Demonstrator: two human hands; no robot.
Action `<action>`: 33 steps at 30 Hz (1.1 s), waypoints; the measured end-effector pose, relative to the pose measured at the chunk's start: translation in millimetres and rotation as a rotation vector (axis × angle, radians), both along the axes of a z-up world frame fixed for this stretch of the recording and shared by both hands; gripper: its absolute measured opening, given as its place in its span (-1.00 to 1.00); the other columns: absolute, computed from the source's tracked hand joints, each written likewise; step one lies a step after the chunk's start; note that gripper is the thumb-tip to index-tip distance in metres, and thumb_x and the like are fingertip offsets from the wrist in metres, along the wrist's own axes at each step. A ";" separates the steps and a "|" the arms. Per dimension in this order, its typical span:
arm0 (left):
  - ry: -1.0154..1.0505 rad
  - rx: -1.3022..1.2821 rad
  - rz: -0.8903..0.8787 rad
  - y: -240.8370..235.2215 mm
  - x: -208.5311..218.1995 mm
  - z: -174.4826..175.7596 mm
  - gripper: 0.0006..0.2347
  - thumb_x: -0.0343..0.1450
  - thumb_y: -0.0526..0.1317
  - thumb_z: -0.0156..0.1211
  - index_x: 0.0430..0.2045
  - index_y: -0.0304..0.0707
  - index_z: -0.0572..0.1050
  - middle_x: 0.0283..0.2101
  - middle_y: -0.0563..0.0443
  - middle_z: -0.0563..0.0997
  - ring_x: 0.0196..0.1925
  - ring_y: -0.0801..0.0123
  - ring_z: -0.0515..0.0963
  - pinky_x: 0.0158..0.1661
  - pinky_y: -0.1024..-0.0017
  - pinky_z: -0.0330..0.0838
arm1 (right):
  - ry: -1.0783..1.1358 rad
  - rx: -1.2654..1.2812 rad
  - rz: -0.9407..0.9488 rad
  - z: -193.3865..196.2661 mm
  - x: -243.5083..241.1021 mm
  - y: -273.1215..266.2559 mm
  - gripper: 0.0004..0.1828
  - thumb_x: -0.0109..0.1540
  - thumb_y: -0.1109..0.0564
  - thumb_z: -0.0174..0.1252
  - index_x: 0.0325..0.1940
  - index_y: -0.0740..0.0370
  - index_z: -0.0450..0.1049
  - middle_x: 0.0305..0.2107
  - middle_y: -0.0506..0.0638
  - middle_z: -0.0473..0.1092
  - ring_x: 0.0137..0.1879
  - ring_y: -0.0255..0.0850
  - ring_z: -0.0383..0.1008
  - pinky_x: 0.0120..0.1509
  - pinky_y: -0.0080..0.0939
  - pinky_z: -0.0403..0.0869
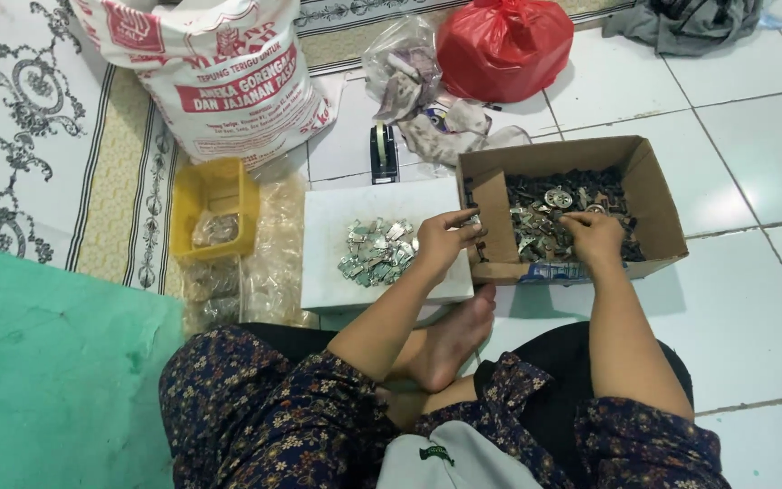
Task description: The person is sorting and arranging small metal components from a cardboard box onto a white board on the floor.
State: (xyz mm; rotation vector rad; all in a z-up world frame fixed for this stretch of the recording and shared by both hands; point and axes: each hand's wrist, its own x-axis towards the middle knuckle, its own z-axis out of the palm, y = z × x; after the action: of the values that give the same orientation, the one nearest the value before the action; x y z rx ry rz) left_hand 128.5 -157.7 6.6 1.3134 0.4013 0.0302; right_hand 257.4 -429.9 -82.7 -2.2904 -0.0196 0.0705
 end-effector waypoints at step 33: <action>-0.001 0.457 0.194 152.1 -117.1 -5.7 -0.64 0.44 -0.44 0.13 0.13 -0.12 0.55 0.07 -0.34 0.62 0.11 -0.11 0.61 0.06 0.15 0.57 | 0.030 -0.017 0.474 51.3 -130.4 280.7 -0.72 0.17 0.16 0.38 -0.03 0.05 0.69 -0.26 0.17 0.57 -0.03 0.15 0.61 0.10 0.00 0.56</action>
State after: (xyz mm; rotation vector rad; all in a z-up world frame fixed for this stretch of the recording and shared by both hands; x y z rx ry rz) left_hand 11.4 -5.6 0.9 1.7186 0.5401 0.2996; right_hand 127.0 -149.2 -31.4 -2.2562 -0.5470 0.3507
